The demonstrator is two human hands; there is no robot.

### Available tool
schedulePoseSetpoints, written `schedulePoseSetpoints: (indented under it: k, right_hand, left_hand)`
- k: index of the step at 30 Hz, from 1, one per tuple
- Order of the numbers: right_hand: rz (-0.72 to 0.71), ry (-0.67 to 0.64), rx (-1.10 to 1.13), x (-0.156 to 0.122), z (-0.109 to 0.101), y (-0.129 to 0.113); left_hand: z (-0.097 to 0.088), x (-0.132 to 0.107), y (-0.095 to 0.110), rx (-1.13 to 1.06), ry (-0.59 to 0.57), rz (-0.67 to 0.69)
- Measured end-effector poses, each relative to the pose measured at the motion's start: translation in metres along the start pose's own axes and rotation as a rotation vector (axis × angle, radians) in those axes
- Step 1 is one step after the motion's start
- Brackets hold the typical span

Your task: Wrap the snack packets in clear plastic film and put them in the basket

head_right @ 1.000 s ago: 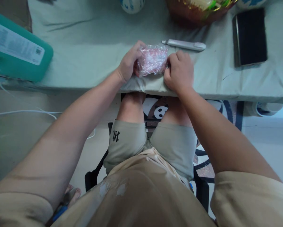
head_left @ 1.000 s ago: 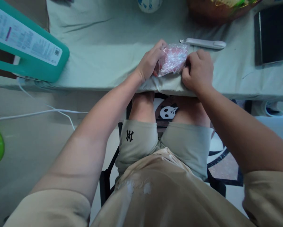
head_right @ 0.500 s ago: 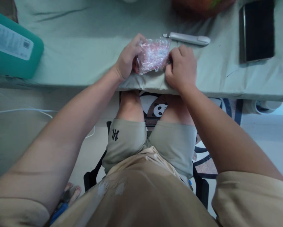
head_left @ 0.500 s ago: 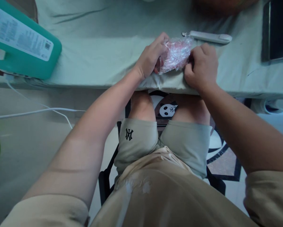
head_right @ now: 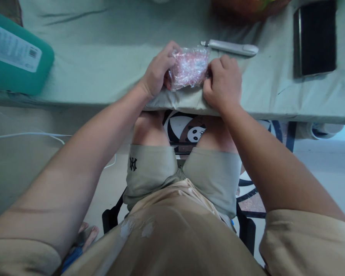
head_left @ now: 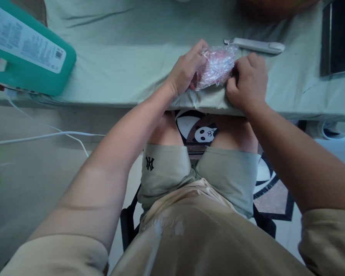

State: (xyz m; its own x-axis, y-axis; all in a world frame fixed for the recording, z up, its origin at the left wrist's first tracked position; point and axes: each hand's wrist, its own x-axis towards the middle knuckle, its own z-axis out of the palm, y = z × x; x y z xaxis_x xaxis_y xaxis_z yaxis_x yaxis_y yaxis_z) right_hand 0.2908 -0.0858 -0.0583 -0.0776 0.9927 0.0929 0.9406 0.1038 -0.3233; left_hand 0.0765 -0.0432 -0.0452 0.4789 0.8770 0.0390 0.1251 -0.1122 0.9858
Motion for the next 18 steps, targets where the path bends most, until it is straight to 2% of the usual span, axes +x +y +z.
schedulePoseSetpoints:
  k: [6, 9, 14, 16, 18]
  right_hand:
    - [-0.109, 0.011, 0.043, 0.000, 0.003, 0.010]
    - [-0.117, -0.002, 0.037, 0.000, 0.004, 0.011]
    - [-0.129, 0.059, 0.043, -0.001, 0.006, 0.012]
    - [-0.141, 0.074, 0.052, -0.001, 0.006, 0.013]
    - [-0.147, 0.089, 0.063, -0.001, 0.006, 0.014]
  left_hand:
    - [0.000, 0.001, -0.002, 0.048, 0.006, 0.017]
    - [-0.001, 0.001, -0.002, 0.042, 0.015, 0.024]
    - [-0.001, 0.002, 0.000, 0.112, 0.014, -0.034]
    - [0.000, 0.004, -0.004, 0.212, 0.029, -0.034]
    - [0.001, 0.006, -0.011, 0.383, 0.090, 0.072]
